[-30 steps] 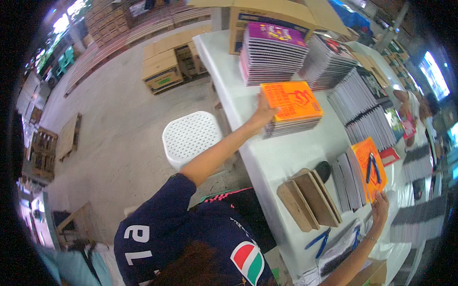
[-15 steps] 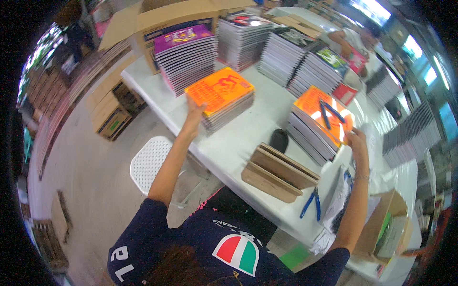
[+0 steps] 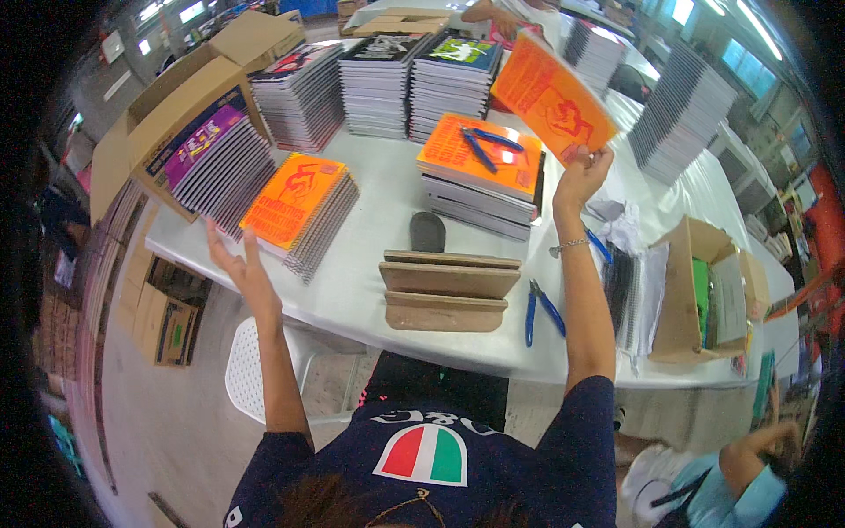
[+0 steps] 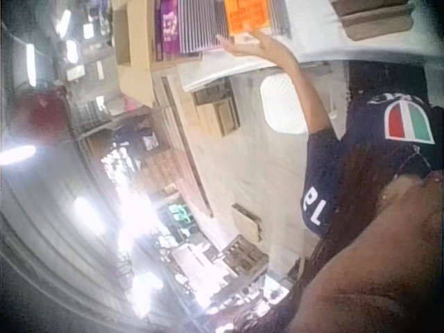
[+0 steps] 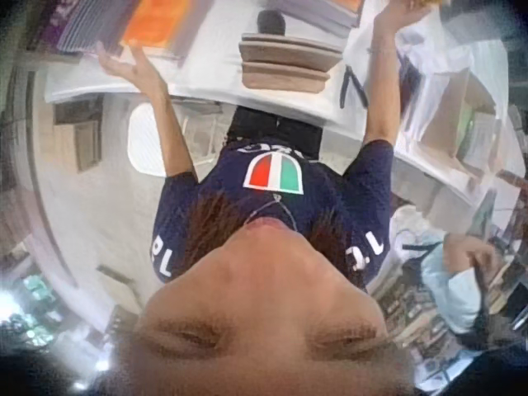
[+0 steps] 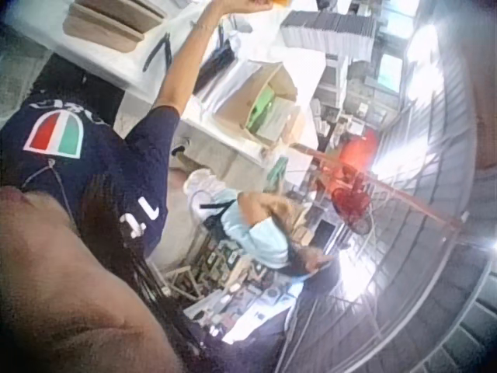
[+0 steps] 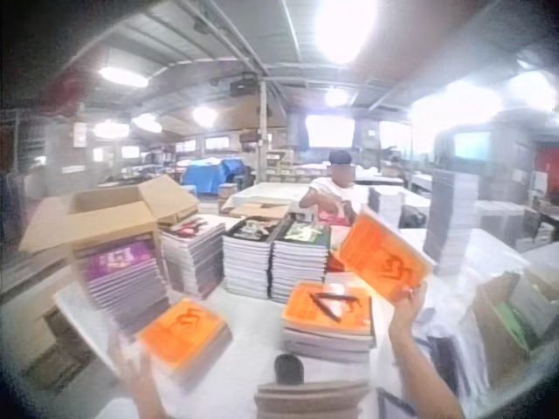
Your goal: The person places notebook pages and covers into a wooden jig, threads a metal spiral coil through the pre-punched holes by hand, and uses a pair of pliers to cut the wire ends.
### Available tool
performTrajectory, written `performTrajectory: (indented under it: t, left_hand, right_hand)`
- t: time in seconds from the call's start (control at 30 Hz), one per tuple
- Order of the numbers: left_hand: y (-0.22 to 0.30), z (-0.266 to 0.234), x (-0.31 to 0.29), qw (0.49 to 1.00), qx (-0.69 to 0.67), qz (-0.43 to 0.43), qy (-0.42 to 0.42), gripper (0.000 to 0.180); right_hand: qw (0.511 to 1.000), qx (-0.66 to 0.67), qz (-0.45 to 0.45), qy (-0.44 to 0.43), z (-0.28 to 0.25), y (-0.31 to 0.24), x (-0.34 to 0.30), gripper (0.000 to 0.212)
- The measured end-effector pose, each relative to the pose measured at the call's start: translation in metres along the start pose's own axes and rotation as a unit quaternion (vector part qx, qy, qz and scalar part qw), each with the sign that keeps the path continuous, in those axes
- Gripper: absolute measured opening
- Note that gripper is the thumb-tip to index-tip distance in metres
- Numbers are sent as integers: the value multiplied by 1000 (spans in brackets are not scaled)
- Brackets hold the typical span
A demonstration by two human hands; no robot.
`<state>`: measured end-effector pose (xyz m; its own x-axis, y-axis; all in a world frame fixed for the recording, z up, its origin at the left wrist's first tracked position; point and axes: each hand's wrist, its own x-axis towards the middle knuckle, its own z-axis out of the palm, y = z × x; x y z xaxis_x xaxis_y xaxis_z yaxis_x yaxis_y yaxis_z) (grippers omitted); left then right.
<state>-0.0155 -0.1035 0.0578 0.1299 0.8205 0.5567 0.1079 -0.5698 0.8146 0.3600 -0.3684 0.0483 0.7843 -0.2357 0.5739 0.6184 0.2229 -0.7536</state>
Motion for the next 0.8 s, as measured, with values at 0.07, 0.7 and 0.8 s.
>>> performTrajectory:
  t: [0.07,0.7,0.8]
  left_hand:
    - [11,0,-9,1000,1,-7,-11,57]
    - [11,47,-97,934,-272,-126,-193,41]
    - [19,67,-110,910,-297,-87,-275,49]
  right_hand:
    - [992,115,32,31,-24,-6,-5,26]
    - [981,-64,120,-137,-121,-67,-144,22]
    - [950,-141,186,-206,-96,-74,-182,32]
